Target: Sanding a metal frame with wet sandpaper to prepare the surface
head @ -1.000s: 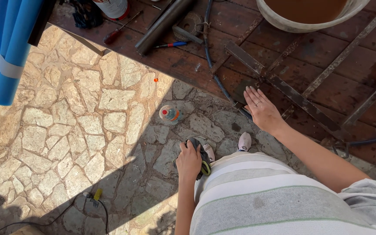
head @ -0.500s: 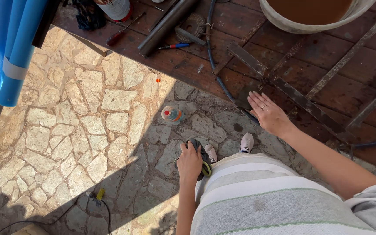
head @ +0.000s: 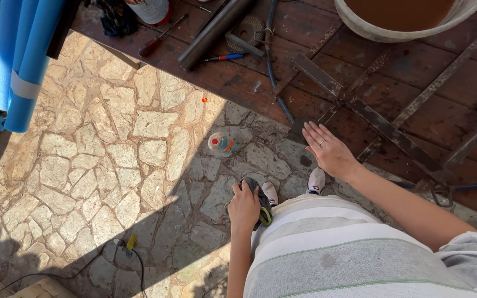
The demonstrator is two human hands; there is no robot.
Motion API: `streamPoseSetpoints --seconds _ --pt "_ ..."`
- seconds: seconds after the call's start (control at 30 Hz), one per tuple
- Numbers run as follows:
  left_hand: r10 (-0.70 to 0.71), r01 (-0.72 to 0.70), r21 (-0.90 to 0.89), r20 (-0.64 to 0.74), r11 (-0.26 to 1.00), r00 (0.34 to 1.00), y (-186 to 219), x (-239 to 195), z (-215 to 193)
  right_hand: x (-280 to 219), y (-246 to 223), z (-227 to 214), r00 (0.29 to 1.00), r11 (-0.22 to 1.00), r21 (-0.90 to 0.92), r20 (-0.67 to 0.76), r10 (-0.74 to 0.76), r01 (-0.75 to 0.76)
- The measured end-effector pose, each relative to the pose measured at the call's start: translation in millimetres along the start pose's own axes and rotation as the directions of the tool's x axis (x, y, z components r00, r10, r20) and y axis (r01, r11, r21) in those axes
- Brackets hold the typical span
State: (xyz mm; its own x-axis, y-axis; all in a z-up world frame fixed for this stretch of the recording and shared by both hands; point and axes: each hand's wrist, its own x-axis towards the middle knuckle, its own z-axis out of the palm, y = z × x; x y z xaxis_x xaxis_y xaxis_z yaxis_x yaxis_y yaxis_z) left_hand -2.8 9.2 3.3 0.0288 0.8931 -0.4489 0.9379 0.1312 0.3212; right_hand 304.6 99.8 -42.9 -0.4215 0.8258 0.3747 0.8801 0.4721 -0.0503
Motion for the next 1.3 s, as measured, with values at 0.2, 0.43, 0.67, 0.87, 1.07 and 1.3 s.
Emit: streamPoseSetpoints --seconds 0.2,0.43,0.67,0.87,1.07,1.3 --pt "-0.024 0.024 0.021 0.011 0.999 1.0 -4.7 1.1 8.8 -6.5 17.6 -12.8 0.997 0.997 -0.026 0.036 0.068 -0.067" --pt "-0.028 0.028 0.006 0.019 1.0 0.999 5.0 2.5 -1.4 -10.2 19.1 -5.6 1.0 1.0 0.016 -0.018 -0.014 0.014" --pt "-0.034 0.034 0.012 0.022 0.999 0.999 6.6 0.1 1.0 -11.8 -24.7 -4.2 0.999 0.996 0.074 -0.015 -0.04 0.041" --pt "-0.022 0.02 0.035 0.034 0.999 0.999 3.5 -0.4 1.4 9.2 4.2 -1.3 0.996 0.999 0.022 -0.082 0.039 -0.038" --pt "-0.023 0.023 0.031 0.01 0.999 1.0 1.9 -1.5 -2.6 -11.0 13.2 -13.9 0.995 0.994 -0.05 -0.042 0.091 -0.093" --pt "-0.025 0.025 0.024 0.021 0.999 0.999 6.7 3.2 -10.5 -7.4 -21.7 -10.7 0.999 0.999 0.022 -0.046 0.028 -0.027"
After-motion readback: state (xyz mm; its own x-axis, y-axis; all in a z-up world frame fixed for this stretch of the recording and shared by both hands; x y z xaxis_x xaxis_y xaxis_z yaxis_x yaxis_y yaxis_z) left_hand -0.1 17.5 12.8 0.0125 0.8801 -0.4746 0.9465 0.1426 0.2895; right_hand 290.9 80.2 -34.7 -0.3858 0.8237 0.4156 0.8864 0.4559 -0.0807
